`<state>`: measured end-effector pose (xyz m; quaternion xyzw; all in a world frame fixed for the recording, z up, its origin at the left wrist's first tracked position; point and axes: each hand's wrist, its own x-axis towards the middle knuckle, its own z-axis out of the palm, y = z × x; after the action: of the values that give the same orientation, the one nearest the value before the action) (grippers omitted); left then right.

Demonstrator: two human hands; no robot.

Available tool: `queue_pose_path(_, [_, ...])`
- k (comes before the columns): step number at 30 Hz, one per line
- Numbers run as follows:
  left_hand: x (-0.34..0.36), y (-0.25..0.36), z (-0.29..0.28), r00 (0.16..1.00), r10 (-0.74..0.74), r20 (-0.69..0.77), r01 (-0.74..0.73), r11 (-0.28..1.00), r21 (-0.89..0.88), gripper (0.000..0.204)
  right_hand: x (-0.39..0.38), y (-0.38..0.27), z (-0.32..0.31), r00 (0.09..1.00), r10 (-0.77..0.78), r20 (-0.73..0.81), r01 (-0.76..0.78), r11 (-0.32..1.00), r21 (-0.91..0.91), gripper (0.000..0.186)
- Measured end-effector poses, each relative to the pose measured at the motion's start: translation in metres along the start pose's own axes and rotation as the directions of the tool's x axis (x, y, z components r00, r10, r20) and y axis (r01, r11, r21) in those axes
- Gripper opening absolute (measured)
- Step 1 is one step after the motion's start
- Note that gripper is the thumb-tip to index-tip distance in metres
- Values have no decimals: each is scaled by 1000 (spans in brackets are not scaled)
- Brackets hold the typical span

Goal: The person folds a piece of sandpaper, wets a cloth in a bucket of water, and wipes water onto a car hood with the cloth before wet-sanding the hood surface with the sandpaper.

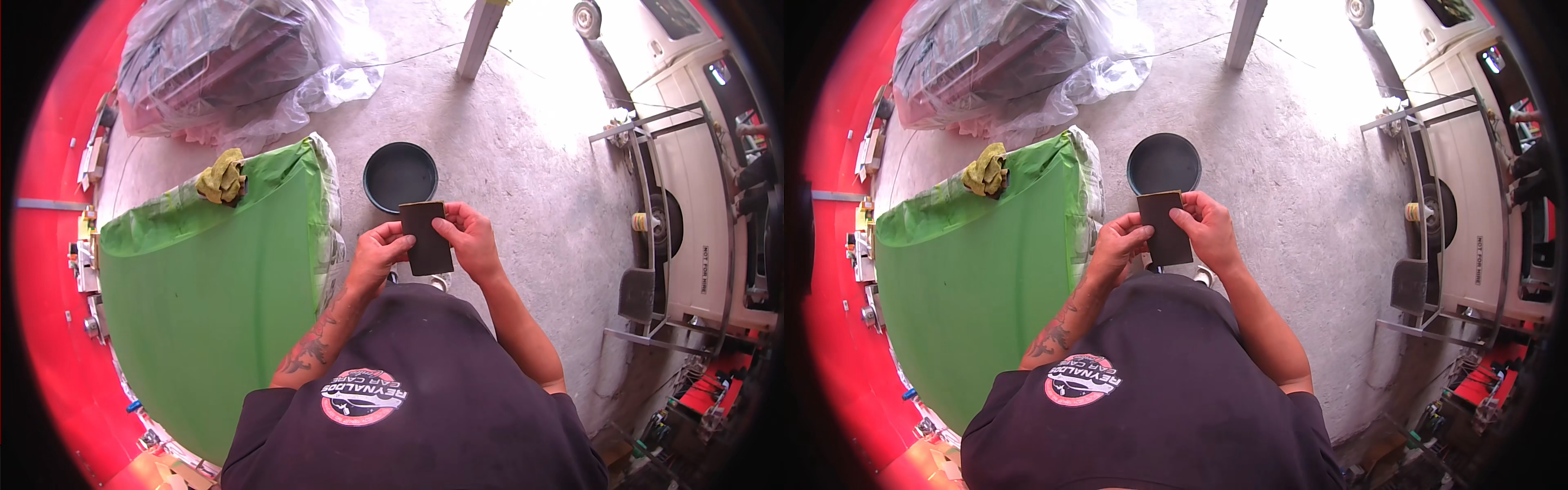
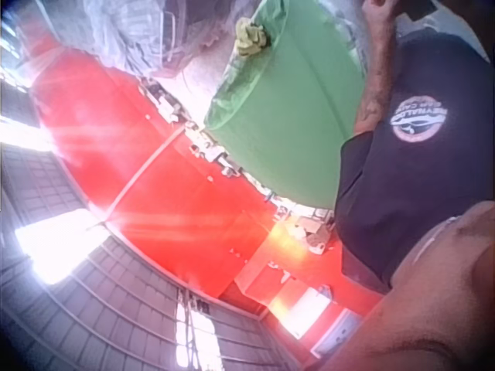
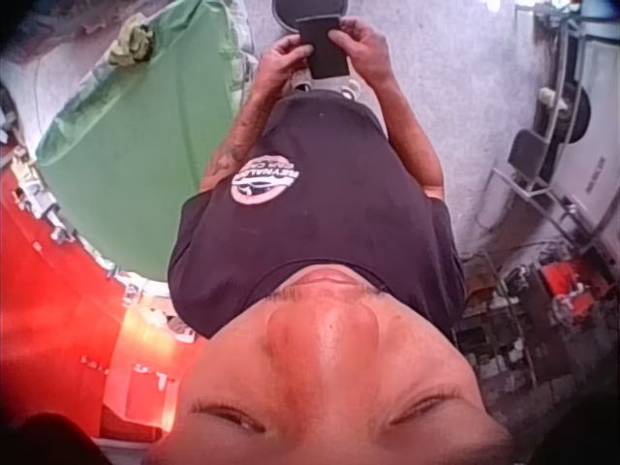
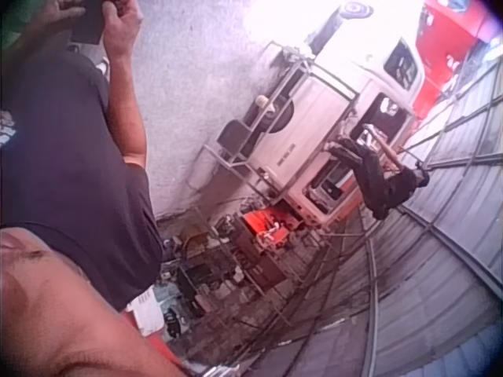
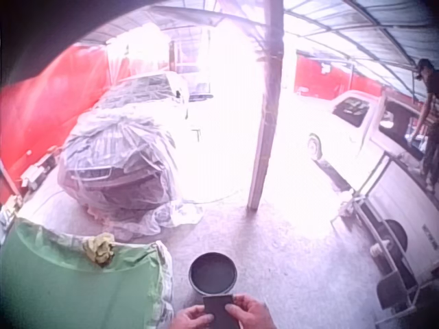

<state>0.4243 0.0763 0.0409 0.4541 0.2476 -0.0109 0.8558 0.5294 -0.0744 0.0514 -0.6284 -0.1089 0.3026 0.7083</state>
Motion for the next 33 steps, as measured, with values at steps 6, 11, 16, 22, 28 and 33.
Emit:
queue_pose_path(6, [1,-3,-5,999,10,-47,-9,1000,13,23,2,3,4,1000,20,-7,-20,1000,21,14])
queue_pose_path(11, [-3,2,-5,997,29,-66,-17,984,180,18,-4,17,-3,999,40,-6,-40,996,-77,10])
queue_pose_path(16, [-1,-16,-19,986,158,-58,-131,936,327,10,-15,35,-9,991,99,94,-83,984,-160,9])
queue_pose_path(22, [-4,-7,-8,987,138,-78,-99,919,381,13,-21,34,-14,988,124,88,-118,990,-72,8])
queue_pose_path(28, [-2,-9,7,978,196,-76,-159,926,343,20,-20,23,-9,999,44,2,-44,996,-78,6])
queue_pose_path(33, [-8,-14,2,978,-73,198,-29,882,470,30,-16,15,-14,997,-63,-47,60,996,-73,5])
